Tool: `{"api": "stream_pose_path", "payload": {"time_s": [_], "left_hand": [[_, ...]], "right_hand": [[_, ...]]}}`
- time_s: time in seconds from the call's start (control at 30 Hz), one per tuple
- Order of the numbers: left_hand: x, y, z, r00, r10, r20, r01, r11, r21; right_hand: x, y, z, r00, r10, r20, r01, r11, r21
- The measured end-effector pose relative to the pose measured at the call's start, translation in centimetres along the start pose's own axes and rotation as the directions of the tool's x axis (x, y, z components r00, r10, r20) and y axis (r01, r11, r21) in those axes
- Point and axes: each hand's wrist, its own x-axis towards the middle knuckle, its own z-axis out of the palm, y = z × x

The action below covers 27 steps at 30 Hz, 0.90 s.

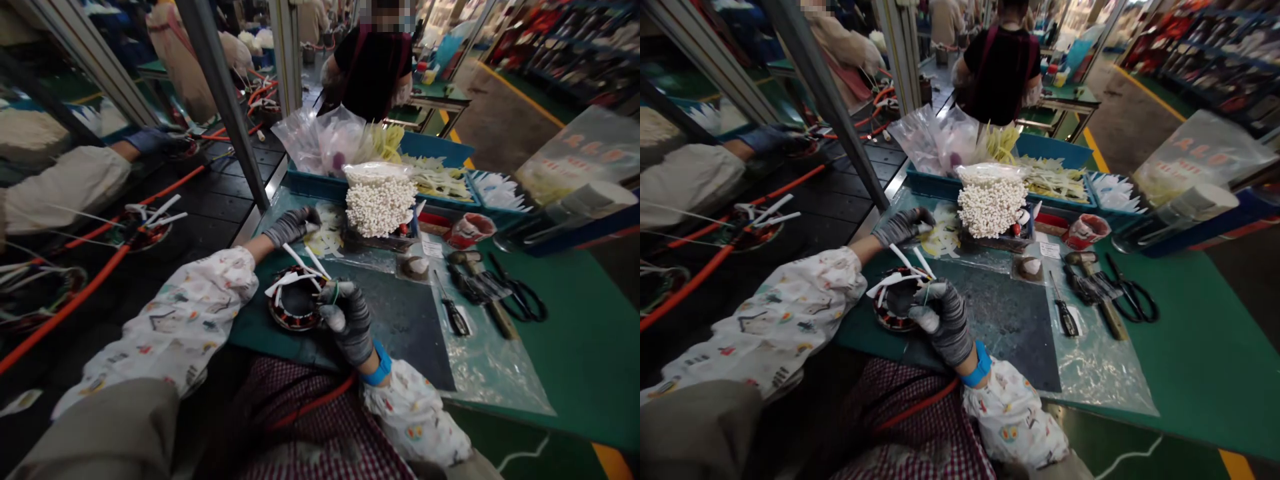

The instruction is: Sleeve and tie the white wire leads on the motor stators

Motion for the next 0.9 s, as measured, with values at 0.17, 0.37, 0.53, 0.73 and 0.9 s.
{"api": "stream_pose_path", "payload": {"time_s": [0.17,0.37,0.53,0.73,0.9], "left_hand": [[-7.7,2.8,-4.1,0.977,-0.117,-0.180,0.103,0.991,-0.085],[-19.6,9.2,-3.0,0.983,0.166,-0.077,-0.156,0.979,0.131],[-21.2,10.2,-1.3,0.981,0.146,0.128,-0.185,0.901,0.392],[-21.0,10.5,-1.1,0.992,0.110,0.057,-0.121,0.948,0.293],[-23.4,10.6,0.2,0.988,0.153,0.002,-0.144,0.927,0.345]], "right_hand": [[0.6,-0.1,-0.4,0.983,0.038,-0.182,-0.034,0.999,0.025],[1.8,-1.0,-0.4,0.952,0.066,-0.299,-0.091,0.993,-0.071],[2.0,-1.3,-0.6,0.955,0.042,-0.293,-0.085,0.987,-0.135],[1.4,-0.7,-1.2,0.971,0.041,-0.235,-0.079,0.984,-0.157],[0.6,-1.6,-1.4,0.991,-0.125,-0.039,0.111,0.962,-0.250]]}}
